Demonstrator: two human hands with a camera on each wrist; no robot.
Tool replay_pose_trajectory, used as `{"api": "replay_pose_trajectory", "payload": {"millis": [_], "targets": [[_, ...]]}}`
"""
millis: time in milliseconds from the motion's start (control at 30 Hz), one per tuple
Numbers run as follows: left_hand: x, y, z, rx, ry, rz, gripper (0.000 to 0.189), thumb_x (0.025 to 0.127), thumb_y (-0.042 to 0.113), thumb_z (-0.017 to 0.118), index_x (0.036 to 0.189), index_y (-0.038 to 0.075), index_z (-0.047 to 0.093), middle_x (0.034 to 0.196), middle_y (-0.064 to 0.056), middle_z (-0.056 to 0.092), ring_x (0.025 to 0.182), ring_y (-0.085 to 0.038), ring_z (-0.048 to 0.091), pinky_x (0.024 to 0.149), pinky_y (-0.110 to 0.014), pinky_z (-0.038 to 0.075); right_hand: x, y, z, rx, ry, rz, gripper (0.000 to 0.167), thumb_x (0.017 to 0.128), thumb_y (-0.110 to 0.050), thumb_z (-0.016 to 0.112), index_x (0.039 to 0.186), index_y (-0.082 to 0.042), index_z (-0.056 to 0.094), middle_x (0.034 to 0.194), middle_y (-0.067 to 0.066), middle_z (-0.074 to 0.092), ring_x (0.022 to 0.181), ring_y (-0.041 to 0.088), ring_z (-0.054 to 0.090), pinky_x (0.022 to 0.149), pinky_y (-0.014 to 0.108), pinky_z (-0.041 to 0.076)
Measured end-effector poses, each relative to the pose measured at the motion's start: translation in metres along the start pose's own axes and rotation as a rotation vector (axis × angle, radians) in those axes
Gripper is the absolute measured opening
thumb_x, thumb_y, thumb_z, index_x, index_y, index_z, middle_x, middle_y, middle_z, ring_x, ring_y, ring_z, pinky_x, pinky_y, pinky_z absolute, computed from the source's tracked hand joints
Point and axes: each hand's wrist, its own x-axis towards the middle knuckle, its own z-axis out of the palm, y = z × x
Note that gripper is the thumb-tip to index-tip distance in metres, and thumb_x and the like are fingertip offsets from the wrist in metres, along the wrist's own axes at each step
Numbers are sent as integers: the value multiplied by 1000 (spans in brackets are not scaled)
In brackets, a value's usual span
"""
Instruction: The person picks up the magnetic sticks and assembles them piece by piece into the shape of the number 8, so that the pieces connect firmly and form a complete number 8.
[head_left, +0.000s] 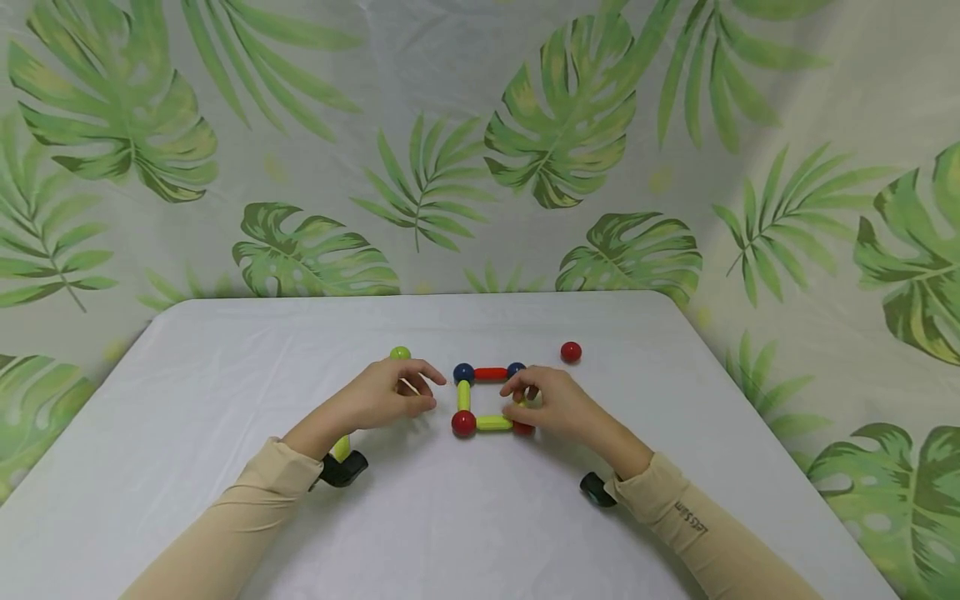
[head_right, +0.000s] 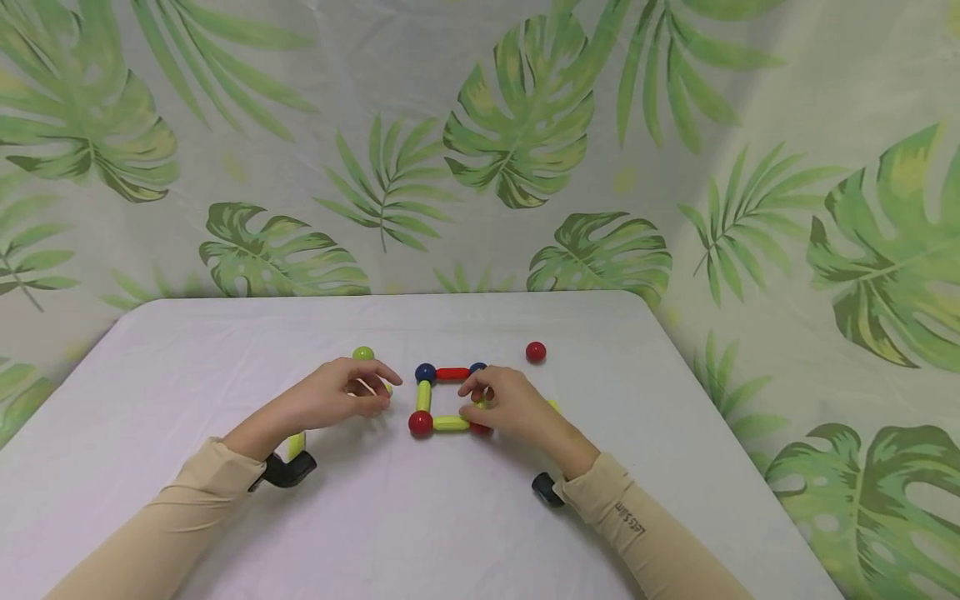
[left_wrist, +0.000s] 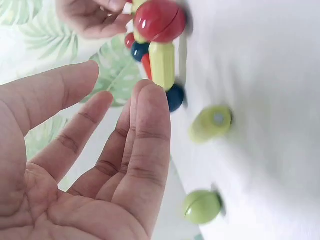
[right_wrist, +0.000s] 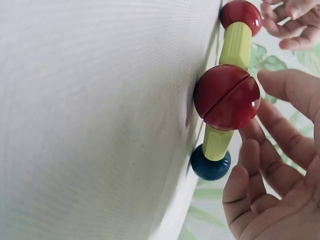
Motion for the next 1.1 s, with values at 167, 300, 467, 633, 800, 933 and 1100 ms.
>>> {"api": "replay_pose_trajectory", "payload": {"millis": [167,300,467,633,800,933,1100], "targets": [[-7,-2,-11,36,37,-21,32,100,19,74,131,12,73,109,-5,74,96,-15,73,83,-31,57,1,-3,2,-50,-53,-99,25,96,-22,82,117,-10,77,98,-2,73,94,14,62,87,36,54],[-7,-5,-15,80,61,-35,33,100,18,75,132,8,71,106,-7,74,91,-15,72,79,-31,57,2,-7,4,-86,-75,-162,28,96,-23,82,121,-11,76,103,1,74,96,17,63,87,33,55],[-1,-13,-15,120,79,-84,34,98,19,77,130,6,72,99,-7,74,77,-14,70,74,-29,54,6,-15,9,-72,-109,-186,30,96,-21,82,123,-10,75,111,4,76,104,20,68,89,30,61],[6,-20,-12,140,65,-117,36,96,21,79,129,6,72,92,-6,74,72,-17,70,71,-29,50,12,-21,14,-108,-132,-224,31,96,-22,82,124,-12,74,112,2,76,104,19,69,93,34,60],[14,-23,-7,180,63,-127,33,95,22,80,123,8,74,88,-5,73,69,-14,65,67,-27,51,15,-27,17,-134,-155,-215,30,97,-21,81,126,-17,75,117,-2,76,108,16,70,98,38,58],[18,-24,-5,187,55,-148,30,94,23,81,120,9,75,87,-5,73,68,-14,65,65,-27,50,16,-30,19,-148,-169,-218,31,97,-21,81,127,-18,76,116,-5,76,109,15,69,99,38,57],[23,-26,-2,189,50,-162,29,94,24,83,118,11,75,85,-4,71,68,-15,64,63,-27,49,17,-31,21,-137,-174,-213,31,97,-20,82,127,-18,76,116,-4,76,108,15,70,100,37,58]]}}
